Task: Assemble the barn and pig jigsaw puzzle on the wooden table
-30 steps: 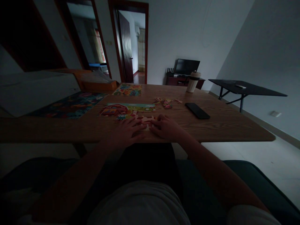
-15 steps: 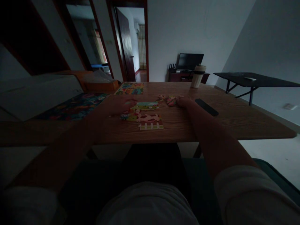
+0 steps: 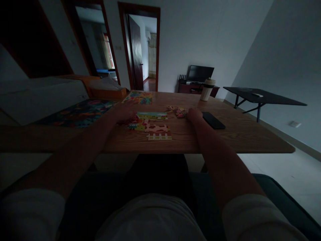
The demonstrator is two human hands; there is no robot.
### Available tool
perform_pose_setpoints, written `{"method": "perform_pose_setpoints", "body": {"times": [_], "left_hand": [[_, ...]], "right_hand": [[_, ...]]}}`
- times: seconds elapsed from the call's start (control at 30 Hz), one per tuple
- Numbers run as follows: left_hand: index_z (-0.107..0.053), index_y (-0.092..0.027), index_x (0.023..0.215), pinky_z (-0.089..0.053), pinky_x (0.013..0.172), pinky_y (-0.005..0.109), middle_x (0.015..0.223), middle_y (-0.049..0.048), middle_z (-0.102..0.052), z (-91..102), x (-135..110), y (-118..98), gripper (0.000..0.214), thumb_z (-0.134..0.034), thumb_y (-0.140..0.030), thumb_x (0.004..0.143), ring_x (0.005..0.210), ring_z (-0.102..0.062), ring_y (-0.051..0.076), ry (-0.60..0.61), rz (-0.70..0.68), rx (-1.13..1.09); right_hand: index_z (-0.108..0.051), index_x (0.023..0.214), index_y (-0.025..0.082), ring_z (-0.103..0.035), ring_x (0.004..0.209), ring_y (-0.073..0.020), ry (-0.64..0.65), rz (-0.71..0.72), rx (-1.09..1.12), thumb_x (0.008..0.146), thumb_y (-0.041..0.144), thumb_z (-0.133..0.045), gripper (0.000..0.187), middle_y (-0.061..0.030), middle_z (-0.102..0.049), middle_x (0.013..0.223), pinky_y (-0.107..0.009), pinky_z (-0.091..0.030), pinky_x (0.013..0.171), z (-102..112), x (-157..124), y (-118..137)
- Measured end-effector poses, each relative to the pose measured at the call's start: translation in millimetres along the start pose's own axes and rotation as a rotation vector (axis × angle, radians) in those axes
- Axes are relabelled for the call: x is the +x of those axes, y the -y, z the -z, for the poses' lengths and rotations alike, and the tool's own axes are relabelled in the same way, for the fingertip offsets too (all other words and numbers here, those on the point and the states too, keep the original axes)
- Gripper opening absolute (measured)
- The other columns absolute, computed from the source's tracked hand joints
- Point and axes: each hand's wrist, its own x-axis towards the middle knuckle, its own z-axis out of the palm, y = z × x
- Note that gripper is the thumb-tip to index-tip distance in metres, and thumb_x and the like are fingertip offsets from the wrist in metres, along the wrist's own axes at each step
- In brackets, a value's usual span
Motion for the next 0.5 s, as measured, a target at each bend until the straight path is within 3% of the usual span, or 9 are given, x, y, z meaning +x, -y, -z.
{"method": "perform_pose_setpoints", "body": {"times": [0.13, 0.27, 0.5], "left_hand": [[-0.027, -0.016, 0.159, -0.025, 0.122, 0.045, 0.166, 0.0127, -0.027, -2.3, 0.8, -1.6, 0.067, -0.048, -0.031, 0.098, 0.151, -0.026, 0.032, -0.065, -0.029, -0.049], [-0.029, -0.011, 0.157, -0.025, 0.122, 0.042, 0.164, 0.0143, -0.03, 0.1, -2.2, -6.5, 0.066, -0.051, -0.028, 0.096, 0.148, -0.031, 0.032, -0.141, -0.077, -0.061], [-0.04, -0.023, 0.154, -0.036, 0.114, 0.035, 0.159, 0.0101, -0.042, -1.5, -0.5, -2.0, 0.061, -0.054, -0.034, 0.095, 0.138, -0.048, 0.027, -0.052, 0.028, -0.07]], "right_hand": [[-0.063, 0.13, 0.011, -0.062, 0.12, -0.0351, -0.017, -0.056, -0.03, 0.101, 0.035, -0.051, 0.039, -0.0241, -0.064, 0.13, -0.043, -0.049, 0.092, 3.9, -3.1, 6.4], [-0.056, 0.138, 0.014, -0.063, 0.118, -0.0321, -0.08, -0.056, 0.115, 0.096, 0.044, -0.059, 0.051, -0.0211, -0.066, 0.129, -0.041, -0.049, 0.094, 0.8, -1.3, 4.7], [-0.06, 0.138, 0.015, -0.063, 0.118, -0.0342, -0.065, -0.075, 0.139, 0.094, 0.051, -0.059, 0.057, -0.0209, -0.066, 0.13, -0.042, -0.049, 0.095, -7.2, 4.6, -10.0]]}}
